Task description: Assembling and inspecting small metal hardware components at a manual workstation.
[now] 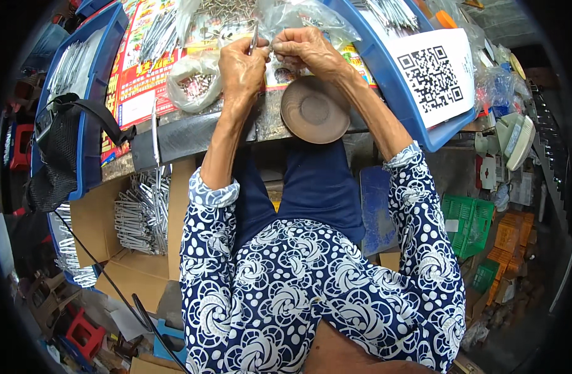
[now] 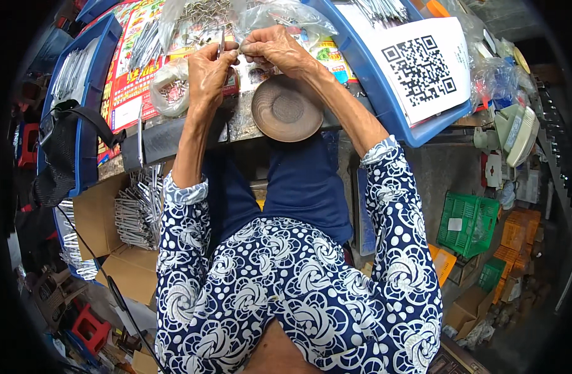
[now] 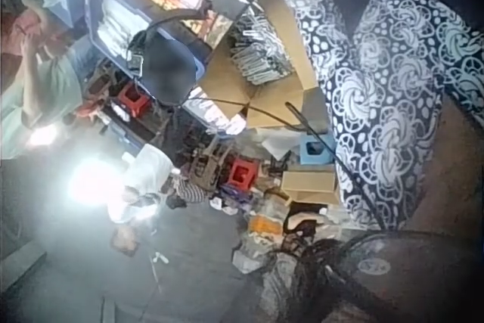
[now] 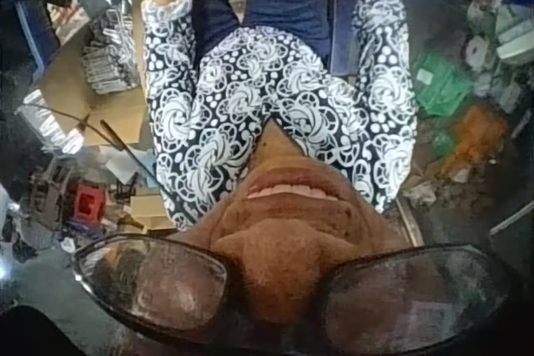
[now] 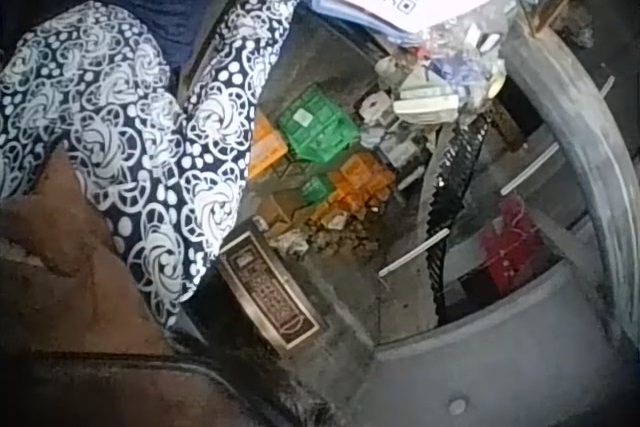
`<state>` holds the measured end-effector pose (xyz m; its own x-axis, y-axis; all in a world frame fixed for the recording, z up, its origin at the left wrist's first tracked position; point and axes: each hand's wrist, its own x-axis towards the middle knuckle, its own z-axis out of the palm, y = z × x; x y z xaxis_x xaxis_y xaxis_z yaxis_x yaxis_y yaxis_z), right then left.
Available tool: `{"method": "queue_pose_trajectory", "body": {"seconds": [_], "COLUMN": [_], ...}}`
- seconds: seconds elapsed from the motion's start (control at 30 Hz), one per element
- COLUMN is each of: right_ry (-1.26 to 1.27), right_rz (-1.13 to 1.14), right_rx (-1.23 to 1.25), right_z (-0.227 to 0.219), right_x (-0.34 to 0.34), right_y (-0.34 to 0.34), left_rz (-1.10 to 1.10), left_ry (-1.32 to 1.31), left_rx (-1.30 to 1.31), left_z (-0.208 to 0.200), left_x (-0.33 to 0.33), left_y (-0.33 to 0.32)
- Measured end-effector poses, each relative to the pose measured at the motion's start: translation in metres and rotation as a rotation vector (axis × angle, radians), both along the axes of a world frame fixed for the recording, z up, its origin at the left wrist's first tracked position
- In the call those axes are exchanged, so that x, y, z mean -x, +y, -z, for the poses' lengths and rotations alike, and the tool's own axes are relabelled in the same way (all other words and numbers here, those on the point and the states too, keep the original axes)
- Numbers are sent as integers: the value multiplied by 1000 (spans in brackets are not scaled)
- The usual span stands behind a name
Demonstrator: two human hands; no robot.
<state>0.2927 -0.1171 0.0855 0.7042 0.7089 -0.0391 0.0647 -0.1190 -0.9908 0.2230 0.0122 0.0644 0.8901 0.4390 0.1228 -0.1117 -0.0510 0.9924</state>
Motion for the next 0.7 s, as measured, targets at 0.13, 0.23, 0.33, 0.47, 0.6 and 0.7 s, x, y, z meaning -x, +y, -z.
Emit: {"method": "queue_pose_trajectory", "body": {"seconds": [0.13,0.23,0.33,0.47,0.6,0.7], "right_ry": [133,190,223,353,474,527], "right_rz": [-21,-76,-116,-187,-193,-184], "right_rx": [-76,-100,-107,-198,-223,-225], "right_z": [1,-3,-2,3,2,0], "right_x": [-4,-4,-6,-10,-11,-10], "right_y": [-2,-1,-4,-8,-9,-8], "left_rz": [21,-29,-67,-78,-101,-77], "left_ry": [-14,-88,-156,-174,-236,-191], "left_rx": [-60,-130,-196,-330,-424,-469], "left_z": [0,1,-7,-13,-13,-11], "left_x": [1,2,8,12,12,12], "left_y": [-1,-2,-7,-11,-11,-8]}}
